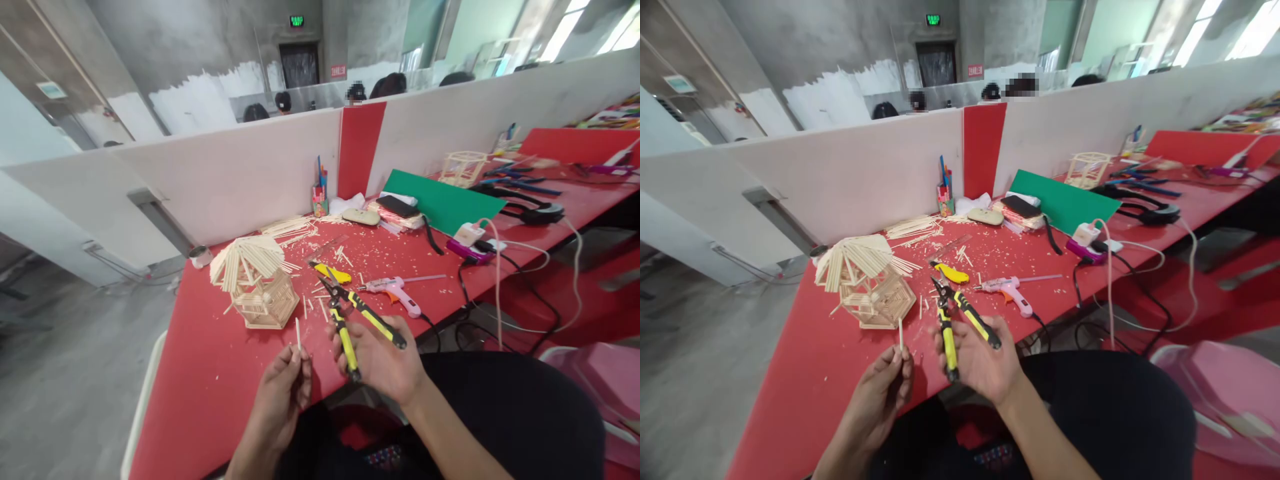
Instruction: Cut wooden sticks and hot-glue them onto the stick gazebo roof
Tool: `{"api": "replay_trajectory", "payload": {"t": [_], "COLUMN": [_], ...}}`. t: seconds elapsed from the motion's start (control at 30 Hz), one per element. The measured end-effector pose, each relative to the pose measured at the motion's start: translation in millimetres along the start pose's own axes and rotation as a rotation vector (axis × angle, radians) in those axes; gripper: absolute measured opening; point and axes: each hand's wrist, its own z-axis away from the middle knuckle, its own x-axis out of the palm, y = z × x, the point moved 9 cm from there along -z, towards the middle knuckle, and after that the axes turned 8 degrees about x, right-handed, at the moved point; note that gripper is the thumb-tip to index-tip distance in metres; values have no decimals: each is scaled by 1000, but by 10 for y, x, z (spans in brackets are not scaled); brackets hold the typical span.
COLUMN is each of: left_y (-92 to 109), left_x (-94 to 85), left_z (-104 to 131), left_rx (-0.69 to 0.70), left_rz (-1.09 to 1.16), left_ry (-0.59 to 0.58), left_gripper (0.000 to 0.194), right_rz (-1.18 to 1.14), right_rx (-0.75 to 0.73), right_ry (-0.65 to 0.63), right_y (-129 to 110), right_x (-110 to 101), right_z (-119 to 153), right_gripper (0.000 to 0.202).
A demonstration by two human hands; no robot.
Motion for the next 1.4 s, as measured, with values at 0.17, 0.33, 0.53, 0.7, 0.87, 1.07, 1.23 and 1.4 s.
{"api": "replay_trajectory", "payload": {"t": [0.17, 0.33, 0.53, 0.7, 0.87, 1.07, 1.23, 1.4], "left_y": [89, 199, 148, 152, 142, 73, 43, 19], "left_x": [105, 175, 183, 228, 244, 225, 230, 256], "left_z": [-49, -51, -30, -25, -28, -28, -27, 2], "left_rx": [84, 195, 170, 183, 193, 161, 152, 131], "left_rz": [-72, -111, -121, -150, -172, -173, -176, -167], "left_ry": [-23, -71, -47, -63, -85, -104, -125, -152], "left_gripper": [35, 29, 31, 32, 31, 31, 29, 28], "right_rz": [-91, 476, 914, 946, 961, 954, 901, 842], "right_rx": [78, -100, -186, -227, -200, -169, -196, -254], "right_ry": [-70, 244, 331, 365, 372, 351, 352, 339], "right_y": [258, 201, 114, 47, 60, 119, 125, 56], "right_x": [336, 248, 260, 271, 265, 285, 292, 310], "right_z": [119, 163, 189, 201, 200, 187, 190, 208], "right_gripper": [54, 81, 86, 84, 86, 85, 77, 68]}}
